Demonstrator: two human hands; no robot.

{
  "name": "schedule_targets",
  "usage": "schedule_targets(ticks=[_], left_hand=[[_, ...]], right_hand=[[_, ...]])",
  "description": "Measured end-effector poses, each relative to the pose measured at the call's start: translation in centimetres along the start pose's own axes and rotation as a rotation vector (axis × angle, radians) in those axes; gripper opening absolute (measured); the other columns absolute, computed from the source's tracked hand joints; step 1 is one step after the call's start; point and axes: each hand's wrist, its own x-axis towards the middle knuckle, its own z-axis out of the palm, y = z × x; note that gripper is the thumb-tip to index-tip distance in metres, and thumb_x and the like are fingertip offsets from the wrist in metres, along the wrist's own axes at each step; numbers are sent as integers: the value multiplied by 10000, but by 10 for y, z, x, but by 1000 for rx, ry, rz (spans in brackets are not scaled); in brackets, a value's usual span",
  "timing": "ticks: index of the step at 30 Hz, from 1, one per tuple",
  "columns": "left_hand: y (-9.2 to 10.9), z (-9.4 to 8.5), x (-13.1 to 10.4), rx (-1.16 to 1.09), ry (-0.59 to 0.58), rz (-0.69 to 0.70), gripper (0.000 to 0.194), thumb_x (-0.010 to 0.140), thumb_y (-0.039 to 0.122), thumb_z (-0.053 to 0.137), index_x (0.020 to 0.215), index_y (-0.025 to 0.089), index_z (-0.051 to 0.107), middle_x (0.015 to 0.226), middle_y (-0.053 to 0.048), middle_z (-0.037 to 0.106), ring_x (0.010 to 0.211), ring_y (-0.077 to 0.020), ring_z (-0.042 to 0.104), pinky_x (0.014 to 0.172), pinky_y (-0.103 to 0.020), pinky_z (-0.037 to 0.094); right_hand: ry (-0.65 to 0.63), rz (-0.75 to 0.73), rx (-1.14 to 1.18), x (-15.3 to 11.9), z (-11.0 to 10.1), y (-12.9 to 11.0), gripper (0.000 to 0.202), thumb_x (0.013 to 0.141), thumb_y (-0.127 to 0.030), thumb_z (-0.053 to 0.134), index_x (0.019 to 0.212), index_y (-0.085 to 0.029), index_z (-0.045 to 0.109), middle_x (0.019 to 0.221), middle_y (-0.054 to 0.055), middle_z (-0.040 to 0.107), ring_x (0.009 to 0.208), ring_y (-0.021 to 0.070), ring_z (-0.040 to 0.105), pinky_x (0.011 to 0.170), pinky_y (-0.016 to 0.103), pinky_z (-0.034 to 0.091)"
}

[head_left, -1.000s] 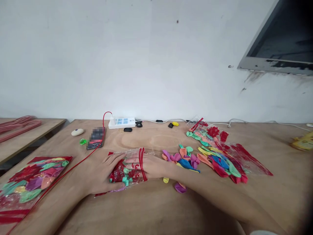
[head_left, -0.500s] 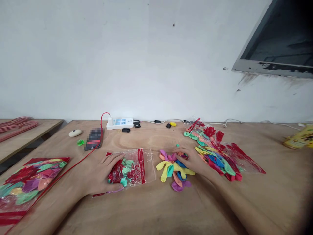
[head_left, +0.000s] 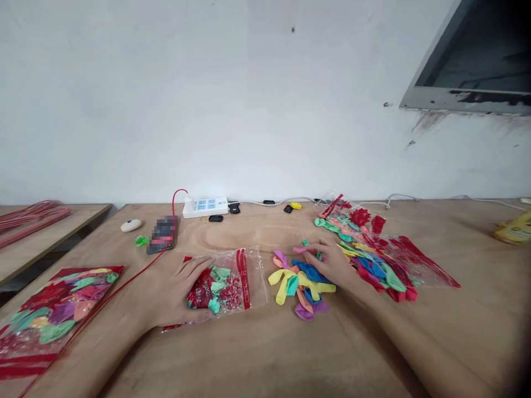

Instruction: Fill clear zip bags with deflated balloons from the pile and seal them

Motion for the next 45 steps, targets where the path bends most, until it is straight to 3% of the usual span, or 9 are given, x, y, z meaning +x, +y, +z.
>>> schedule_targets(ticks=[6, 10, 14, 17, 22, 28, 32, 37, 45], left_hand=[[-5, -1, -3, 23, 34, -5, 1082, 773, 888, 661, 1647, 309, 392, 1592, -107, 538, 1321, -448, 551, 1112, -561, 428], [-10, 0, -5, 39, 33, 13, 1072, 784, 899, 635, 1661, 344, 366, 1603, -86, 529, 1247, -428, 584, 1101, -564, 413], [-8, -3, -4, 55, 29, 3, 1071, 784, 908, 623, 1655, 334, 382, 1579, -95, 552, 1238, -430, 583, 1097, -561, 407], [-2, -10, -1, 86, 10, -5, 1067, 777, 921, 612, 1634, 312, 431, 1521, -117, 600, 1241, -446, 576, 1072, -571, 422], [4, -16, -1, 117, -23, -37, 1019, 795, 892, 618, 1596, 272, 500, 1493, -141, 613, 1262, -428, 596, 1083, -549, 445], [6, -7, -2, 106, 28, -54, 991, 787, 846, 662, 1574, 261, 526, 1540, -122, 588, 1299, -413, 596, 1116, -532, 445], [3, -8, 0, 84, -13, -27, 1022, 795, 880, 630, 1589, 248, 506, 1518, -143, 600, 1274, -423, 612, 1101, -537, 456], [-3, -11, 0, 53, -36, -30, 1048, 794, 885, 635, 1610, 247, 476, 1520, -147, 598, 1281, -419, 612, 1087, -511, 474], [4, -10, 2, 42, -36, -45, 1050, 795, 863, 649, 1595, 203, 486, 1491, -171, 614, 1257, -407, 627, 1066, -494, 499]], right_hand=[[201, 337, 296, 2, -10, 7, 465, 967, -565, 637, 1179, -189, 810, 936, 86, 782, 796, 248, 688, 703, 349, 544], [242, 394, 452, 3, -10, 19, 475, 903, -625, 683, 1018, -185, 822, 1077, 101, 774, 965, 276, 703, 745, 343, 578], [191, 529, 686, 7, -10, 17, 474, 821, -639, 774, 868, -168, 773, 877, 86, 740, 773, 210, 670, 594, 267, 528], [173, 641, 918, 7, -9, 11, 406, 773, -549, 857, 867, -171, 740, 799, 61, 708, 659, 164, 632, 539, 240, 512], [57, 708, 1142, 4, -4, 4, 456, 751, -372, 907, 1135, -189, 744, 826, 33, 728, 640, 140, 648, 585, 237, 563], [-16, 619, 1022, 4, -7, 13, 609, 667, -265, 893, 1249, -202, 726, 1022, 71, 786, 803, 197, 735, 700, 286, 607], [-50, 523, 761, 6, -25, 31, 610, 681, -367, 919, 1242, -201, 749, 1217, 117, 766, 1029, 281, 747, 860, 374, 620], [-167, 506, 605, 4, -53, 42, 602, 782, -562, 865, 1222, -166, 754, 1090, 141, 785, 999, 290, 742, 795, 360, 598], [-434, 453, 630, -2, -61, 40, 607, 810, -474, 824, 1333, -194, 696, 1253, 134, 742, 1175, 322, 704, 939, 422, 605]])
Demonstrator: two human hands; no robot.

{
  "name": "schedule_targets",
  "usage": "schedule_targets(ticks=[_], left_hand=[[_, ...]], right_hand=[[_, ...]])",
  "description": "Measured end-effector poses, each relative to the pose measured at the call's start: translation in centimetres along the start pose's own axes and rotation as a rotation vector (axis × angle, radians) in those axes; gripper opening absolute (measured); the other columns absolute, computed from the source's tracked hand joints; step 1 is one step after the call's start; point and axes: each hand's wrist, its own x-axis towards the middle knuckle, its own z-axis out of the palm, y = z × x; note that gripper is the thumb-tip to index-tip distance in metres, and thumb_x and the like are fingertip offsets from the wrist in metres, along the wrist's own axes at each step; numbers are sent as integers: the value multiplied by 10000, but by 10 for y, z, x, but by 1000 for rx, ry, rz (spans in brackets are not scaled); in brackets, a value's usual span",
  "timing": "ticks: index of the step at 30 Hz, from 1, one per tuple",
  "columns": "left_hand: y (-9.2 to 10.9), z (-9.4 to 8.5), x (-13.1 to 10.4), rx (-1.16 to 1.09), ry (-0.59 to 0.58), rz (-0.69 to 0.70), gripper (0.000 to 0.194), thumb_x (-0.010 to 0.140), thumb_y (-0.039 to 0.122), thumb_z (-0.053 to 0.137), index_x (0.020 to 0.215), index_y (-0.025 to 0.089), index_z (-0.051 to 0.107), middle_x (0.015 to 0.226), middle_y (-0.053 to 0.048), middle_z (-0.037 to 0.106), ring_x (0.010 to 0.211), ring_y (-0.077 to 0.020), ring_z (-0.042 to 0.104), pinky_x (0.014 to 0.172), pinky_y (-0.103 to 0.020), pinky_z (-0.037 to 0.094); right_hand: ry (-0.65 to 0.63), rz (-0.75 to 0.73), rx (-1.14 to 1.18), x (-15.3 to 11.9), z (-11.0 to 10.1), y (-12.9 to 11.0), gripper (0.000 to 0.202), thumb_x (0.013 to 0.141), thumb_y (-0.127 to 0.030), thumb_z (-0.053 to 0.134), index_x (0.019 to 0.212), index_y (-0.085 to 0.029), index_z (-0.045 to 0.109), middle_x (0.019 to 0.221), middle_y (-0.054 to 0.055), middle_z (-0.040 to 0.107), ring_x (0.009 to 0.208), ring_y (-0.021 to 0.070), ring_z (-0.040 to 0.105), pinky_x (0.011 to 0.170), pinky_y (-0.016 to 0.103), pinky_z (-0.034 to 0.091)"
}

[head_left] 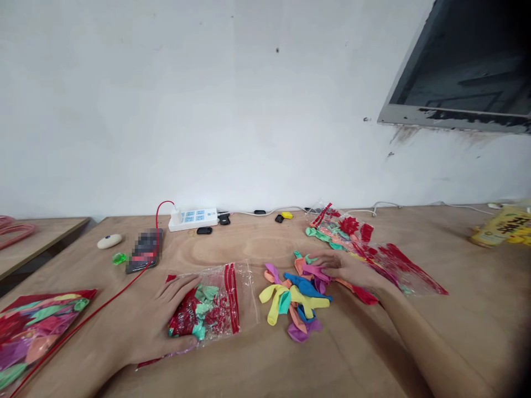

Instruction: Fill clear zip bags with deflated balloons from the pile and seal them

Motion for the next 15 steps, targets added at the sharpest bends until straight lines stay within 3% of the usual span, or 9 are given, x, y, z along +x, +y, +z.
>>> schedule_targets(ticks=[3, 7, 11, 15], left_hand=[[2, -4, 0, 32, -17, 1, 1020, 807, 861, 638, 1587, 220, 500, 1463, -160, 636, 1257, -413, 626, 1081, -516, 485], [0, -5, 0, 35, 12, 29, 1006, 807, 854, 646, 1587, 233, 504, 1497, -143, 616, 1275, -410, 613, 1118, -531, 448], [-3, -1, -1, 44, 17, 30, 1009, 823, 869, 614, 1602, 242, 484, 1542, -139, 583, 1296, -409, 599, 1121, -531, 436], [-2, 1, -1, 36, 19, 26, 1007, 822, 865, 615, 1611, 256, 468, 1553, -131, 572, 1293, -411, 602, 1102, -526, 455]], right_hand=[[40, -41, -149, 0, 6, -1, 545, 855, -448, 777, 1346, -224, 699, 1277, 125, 731, 1161, 313, 699, 961, 428, 597], [163, -67, -408, 1, 7, 6, 528, 851, -380, 743, 1361, -258, 686, 1185, 103, 734, 1063, 288, 697, 877, 388, 591], [159, -48, -504, 5, 2, 21, 594, 792, -291, 718, 1381, -250, 652, 1085, 77, 732, 975, 263, 706, 790, 338, 569], [83, -37, -472, 6, 2, 22, 581, 823, -331, 698, 1386, -203, 638, 918, 57, 763, 828, 244, 716, 704, 315, 537]])
